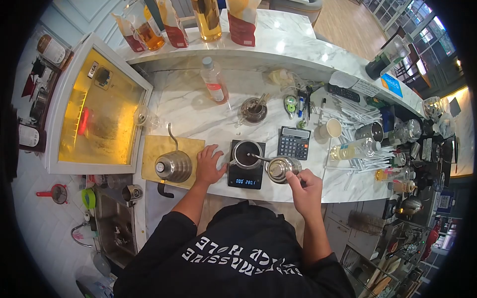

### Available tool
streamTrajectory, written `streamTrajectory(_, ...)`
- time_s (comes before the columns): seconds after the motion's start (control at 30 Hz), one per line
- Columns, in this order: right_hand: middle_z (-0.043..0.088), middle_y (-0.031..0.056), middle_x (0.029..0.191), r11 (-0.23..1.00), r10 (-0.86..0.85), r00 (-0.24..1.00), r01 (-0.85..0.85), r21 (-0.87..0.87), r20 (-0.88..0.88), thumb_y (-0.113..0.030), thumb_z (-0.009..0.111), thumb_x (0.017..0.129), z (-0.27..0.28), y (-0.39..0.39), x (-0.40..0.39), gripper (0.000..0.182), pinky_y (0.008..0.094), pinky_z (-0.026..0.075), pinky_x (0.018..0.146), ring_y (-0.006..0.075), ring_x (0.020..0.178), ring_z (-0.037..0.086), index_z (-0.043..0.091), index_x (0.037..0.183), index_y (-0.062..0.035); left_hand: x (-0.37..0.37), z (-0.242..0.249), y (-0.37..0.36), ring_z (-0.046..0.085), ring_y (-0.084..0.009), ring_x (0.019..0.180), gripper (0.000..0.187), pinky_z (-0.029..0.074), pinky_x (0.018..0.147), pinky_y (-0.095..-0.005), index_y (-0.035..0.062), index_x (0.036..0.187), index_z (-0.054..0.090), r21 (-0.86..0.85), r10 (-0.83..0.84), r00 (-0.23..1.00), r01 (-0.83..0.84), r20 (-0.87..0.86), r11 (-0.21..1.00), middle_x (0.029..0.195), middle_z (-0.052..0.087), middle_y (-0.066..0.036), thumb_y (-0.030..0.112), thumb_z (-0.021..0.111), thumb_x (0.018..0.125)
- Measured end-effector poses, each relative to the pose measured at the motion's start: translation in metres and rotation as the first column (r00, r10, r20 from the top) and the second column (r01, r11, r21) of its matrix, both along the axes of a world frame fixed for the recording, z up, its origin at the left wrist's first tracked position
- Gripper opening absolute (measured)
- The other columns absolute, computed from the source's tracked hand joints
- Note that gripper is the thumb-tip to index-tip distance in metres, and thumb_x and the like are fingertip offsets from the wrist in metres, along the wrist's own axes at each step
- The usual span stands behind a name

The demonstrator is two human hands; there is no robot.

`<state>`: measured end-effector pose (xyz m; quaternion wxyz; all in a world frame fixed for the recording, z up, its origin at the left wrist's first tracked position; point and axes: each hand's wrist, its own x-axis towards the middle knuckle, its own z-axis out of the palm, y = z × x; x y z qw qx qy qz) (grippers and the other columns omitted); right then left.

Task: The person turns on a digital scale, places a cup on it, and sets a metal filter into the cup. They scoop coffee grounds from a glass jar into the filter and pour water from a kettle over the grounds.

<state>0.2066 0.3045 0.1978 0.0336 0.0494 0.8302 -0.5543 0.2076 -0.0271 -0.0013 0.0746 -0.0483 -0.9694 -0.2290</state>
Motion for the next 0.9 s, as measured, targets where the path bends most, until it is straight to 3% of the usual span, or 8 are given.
streamTrajectory(0.5, 0.045, -0.0034, 0.065, 1.000, -0.003, 1.000, 0.003, -0.026, -0.001, -0.015, 0.076, 0.094, 0.000, 0.001, 0.000, 0.041, 0.0285, 0.029, 0.055, 0.0062, 0.063, 0.036, 0.049, 0.066, -0.0015, 0.002, -0.002, 0.001, 0.045, -0.0338, 0.135, 0.046, 0.034, 0.110, -0.0507, 0.0121, 0.117, 0.066, 0.002, -0.002, 1.000, 0.002, -0.022, 1.000, 0.140, 0.053, -0.012, 0.028, 0.080, 0.077)
streamTrajectory(0.73, 0.047, -0.0028, 0.066, 0.998, 0.061, 0.998, -0.062, -0.031, -0.013, -0.013, 0.076, 0.093, 0.002, 0.003, 0.006, 0.038, 0.0283, 0.031, 0.056, 0.0065, 0.064, 0.038, 0.051, 0.067, -0.0009, 0.000, -0.004, 0.000, 0.042, -0.0311, 0.138, 0.047, 0.033, 0.112, -0.0501, 0.0123, 0.121, 0.067, -0.026, 0.001, 1.000, 0.000, 0.020, 1.000, 0.144, 0.052, -0.010, 0.033, 0.078, 0.080)
streamTrajectory(0.9, 0.048, -0.0021, 0.067, 1.000, 0.019, 1.000, -0.019, -0.009, 0.017, -0.014, 0.075, 0.094, 0.005, 0.006, 0.005, 0.037, 0.0279, 0.031, 0.057, 0.0064, 0.064, 0.039, 0.052, 0.068, 0.0000, 0.001, -0.005, 0.000, 0.042, -0.0308, 0.138, 0.047, 0.032, 0.112, -0.0497, 0.0125, 0.121, 0.067, -0.031, -0.002, 1.000, 0.003, 0.019, 1.000, 0.144, 0.052, -0.010, 0.033, 0.078, 0.080)
